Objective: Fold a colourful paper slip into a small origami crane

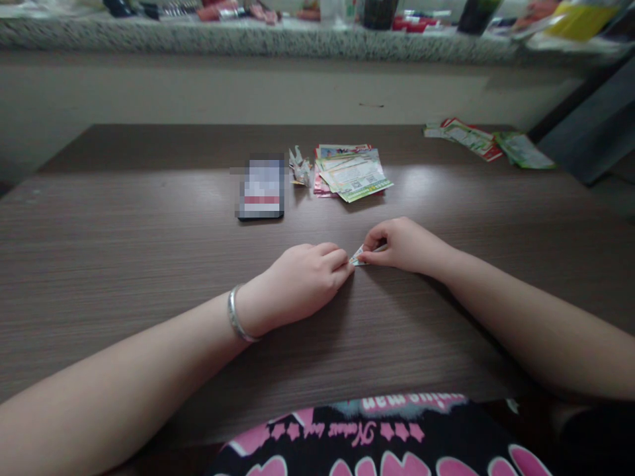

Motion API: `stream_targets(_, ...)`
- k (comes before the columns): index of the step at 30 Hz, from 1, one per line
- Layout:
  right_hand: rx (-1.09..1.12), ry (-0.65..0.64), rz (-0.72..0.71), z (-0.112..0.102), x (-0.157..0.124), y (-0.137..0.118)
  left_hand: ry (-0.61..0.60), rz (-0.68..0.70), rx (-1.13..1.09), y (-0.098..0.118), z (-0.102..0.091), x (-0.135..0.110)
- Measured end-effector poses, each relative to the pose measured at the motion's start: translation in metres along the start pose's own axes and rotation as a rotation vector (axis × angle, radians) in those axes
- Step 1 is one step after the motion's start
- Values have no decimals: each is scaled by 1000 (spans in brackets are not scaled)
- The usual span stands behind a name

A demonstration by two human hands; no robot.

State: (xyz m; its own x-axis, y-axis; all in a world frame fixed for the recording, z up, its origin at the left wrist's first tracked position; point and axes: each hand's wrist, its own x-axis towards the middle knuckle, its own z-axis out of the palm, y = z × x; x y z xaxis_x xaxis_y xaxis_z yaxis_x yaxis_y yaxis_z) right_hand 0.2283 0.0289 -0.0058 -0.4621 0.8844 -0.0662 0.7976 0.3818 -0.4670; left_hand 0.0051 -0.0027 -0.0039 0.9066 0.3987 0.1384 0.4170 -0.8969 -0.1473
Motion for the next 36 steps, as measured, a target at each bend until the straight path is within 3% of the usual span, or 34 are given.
stream_targets(10, -1, -6, 3, 0, -1, 0, -40, -26, -58, -1, -7, -3)
stream_targets(18, 16, -6, -52, 0, -3, 0, 78, -19, -319, -18, 3, -5)
stream_targets(24, 59, 35, -173, 0, -4, 1, 90, 48, -247, -16, 3, -5)
stream_targets(29, 49, 125, -144, -5, -6, 10, 24, 37, -208, -15, 1, -8)
stream_targets(32, -44, 161, -109, -6, -5, 14, -6, 2, -154, -6, -2, -7)
stream_targets(36, -75, 188, -204, -1, 0, 13, -47, -99, -60, 9, -7, -2)
